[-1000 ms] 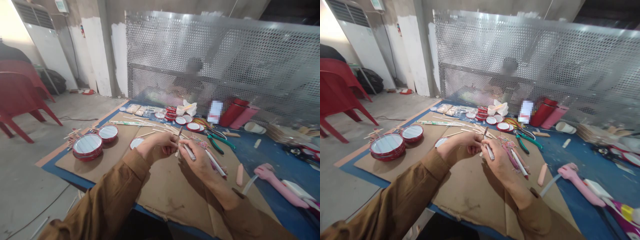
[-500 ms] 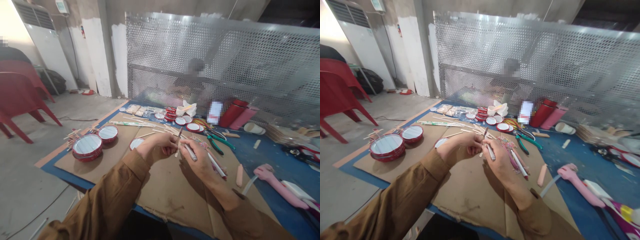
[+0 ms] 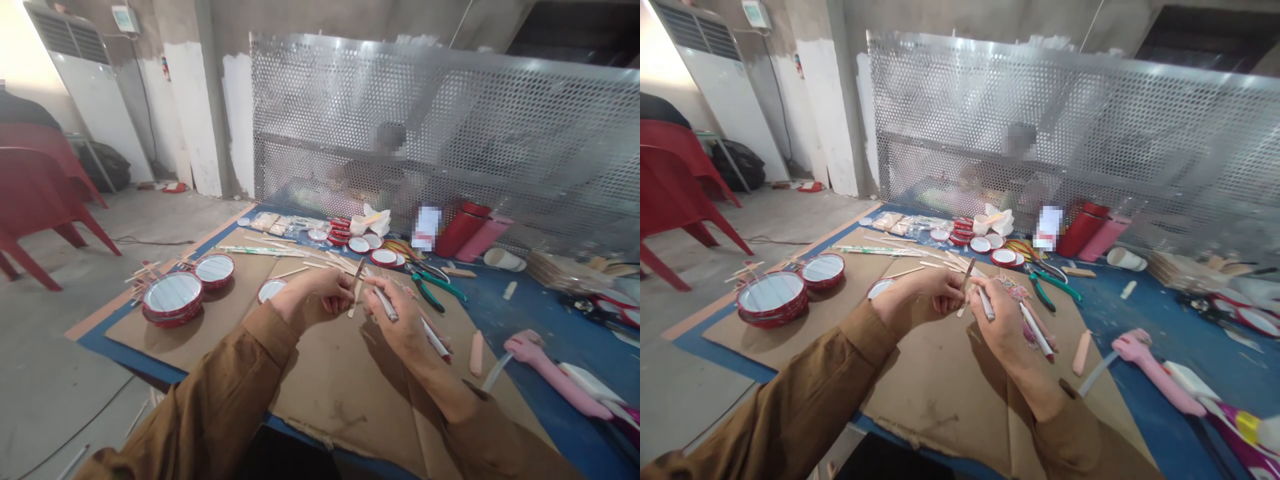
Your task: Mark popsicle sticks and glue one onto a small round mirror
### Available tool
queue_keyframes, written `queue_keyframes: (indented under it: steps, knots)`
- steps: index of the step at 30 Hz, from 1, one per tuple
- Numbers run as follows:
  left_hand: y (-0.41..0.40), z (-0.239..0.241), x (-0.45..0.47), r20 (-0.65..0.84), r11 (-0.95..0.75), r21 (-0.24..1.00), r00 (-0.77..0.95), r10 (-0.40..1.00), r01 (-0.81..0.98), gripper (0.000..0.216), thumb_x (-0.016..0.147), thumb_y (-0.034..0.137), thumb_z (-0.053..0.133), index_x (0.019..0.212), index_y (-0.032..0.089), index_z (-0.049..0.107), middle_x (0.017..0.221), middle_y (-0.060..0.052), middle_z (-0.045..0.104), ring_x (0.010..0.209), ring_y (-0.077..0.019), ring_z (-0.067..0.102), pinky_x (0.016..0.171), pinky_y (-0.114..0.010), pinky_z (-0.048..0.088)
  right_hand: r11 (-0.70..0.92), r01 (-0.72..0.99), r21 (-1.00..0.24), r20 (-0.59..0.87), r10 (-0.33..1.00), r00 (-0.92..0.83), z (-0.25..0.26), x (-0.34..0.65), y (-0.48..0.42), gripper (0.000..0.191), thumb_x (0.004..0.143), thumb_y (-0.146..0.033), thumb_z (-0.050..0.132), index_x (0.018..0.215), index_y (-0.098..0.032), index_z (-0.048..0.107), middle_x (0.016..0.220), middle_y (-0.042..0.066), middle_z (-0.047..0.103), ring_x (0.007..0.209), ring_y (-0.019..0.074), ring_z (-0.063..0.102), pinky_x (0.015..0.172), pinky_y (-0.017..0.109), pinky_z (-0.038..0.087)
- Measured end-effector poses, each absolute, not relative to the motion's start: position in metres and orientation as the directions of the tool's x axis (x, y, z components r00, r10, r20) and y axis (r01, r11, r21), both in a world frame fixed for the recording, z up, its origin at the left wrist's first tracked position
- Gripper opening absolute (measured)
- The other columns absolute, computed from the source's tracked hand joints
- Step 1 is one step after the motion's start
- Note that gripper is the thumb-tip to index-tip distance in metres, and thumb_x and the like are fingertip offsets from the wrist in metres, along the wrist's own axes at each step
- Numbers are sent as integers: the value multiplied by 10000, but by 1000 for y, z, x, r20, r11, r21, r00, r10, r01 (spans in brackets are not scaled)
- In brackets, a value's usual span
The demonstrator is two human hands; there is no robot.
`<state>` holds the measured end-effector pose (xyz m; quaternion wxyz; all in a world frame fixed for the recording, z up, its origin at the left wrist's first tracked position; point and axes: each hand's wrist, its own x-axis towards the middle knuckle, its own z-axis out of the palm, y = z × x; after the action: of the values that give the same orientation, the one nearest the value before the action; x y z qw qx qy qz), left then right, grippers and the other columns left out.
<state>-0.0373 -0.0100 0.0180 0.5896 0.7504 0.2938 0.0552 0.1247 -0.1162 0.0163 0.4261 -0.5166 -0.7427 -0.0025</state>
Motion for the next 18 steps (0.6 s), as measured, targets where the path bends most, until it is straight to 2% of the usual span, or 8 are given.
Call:
queue_keyframes:
  steps: [10,18]
  knots:
    - [-10,17,-38,-242,-165,915,829,504,368,138,800,208,611,687,133,585,568,-6,589,494,-109,564,556,-243,489,471,742,-477,607,787,-110,14,124,-114,214,958,-310,489,1103,-206,607,945,77,705,807,219,681,736,347,533]
    - [-9,17,-36,-306,-113,901,797,520,419,162,826,210,597,680,142,574,554,9,589,495,-102,572,559,-231,494,441,741,-507,615,787,-47,15,125,-116,223,945,-320,491,1079,-192,614,889,72,707,649,190,645,641,328,512]
